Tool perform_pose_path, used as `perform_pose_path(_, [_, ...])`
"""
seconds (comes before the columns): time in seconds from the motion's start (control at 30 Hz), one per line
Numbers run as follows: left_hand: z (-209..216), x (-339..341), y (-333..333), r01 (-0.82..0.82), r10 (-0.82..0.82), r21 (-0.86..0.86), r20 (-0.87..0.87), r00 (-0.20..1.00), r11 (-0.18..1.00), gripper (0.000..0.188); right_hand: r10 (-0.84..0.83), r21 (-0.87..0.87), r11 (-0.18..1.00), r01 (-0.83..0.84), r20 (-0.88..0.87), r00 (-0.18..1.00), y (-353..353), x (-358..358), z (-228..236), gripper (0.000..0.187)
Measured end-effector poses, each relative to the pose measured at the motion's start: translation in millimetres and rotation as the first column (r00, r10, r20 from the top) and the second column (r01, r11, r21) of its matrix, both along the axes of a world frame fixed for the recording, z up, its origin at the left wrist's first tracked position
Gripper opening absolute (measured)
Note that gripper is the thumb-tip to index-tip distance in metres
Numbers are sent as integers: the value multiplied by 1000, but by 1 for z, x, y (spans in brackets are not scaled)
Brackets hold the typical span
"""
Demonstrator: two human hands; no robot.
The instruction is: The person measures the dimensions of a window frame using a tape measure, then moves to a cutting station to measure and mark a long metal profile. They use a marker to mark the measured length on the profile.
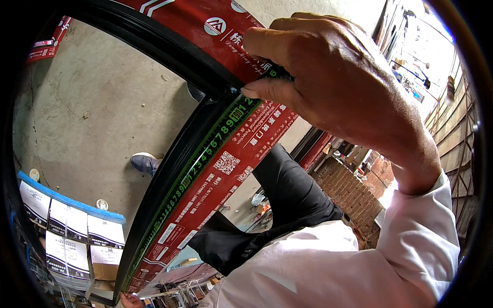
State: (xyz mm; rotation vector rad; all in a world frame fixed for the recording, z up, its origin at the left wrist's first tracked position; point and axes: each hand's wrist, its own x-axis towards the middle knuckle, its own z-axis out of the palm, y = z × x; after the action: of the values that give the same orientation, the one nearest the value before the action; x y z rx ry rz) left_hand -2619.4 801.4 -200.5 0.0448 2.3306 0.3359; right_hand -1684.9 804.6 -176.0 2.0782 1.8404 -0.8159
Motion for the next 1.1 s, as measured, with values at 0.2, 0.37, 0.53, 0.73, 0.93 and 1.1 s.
perform_pose_path(0.2, [0, -15, -1, 9, -9, 8, 16, 1000, 1000, 21, 18, 4, 1000, -18, -42, 999, 2, -1, 3, 31])
perform_pose_path(0.37, [-1, -5, -10, 32, -31, 45, -24, 999, 998, 16, 48, 12, 999, -48, -40, 998, 2, -6, 0, 29])
perform_pose_path(0.53, [2, 5, -9, -19, 18, 41, 15, 1000, 999, 16, 41, 11, 999, -40, -65, 997, 2, -6, 0, 30])
perform_pose_path(0.73, [-2, -13, 11, 9, -9, 3, 90, 996, 1000, 21, -42, -1, 999, 42, -68, 997, -7, 9, -3, 34])
perform_pose_path(0.93, [2, -8, -16, -107, 103, 57, 66, 993, 993, 26, -12, 4, 1000, 13, -43, 999, -1, 6, -5, 38])
perform_pose_path(1.1, [-2, -10, 2, 52, -52, 5, 26, 998, 999, 26, -53, -20, 998, 52, -19, 998, -5, 6, -6, 37])
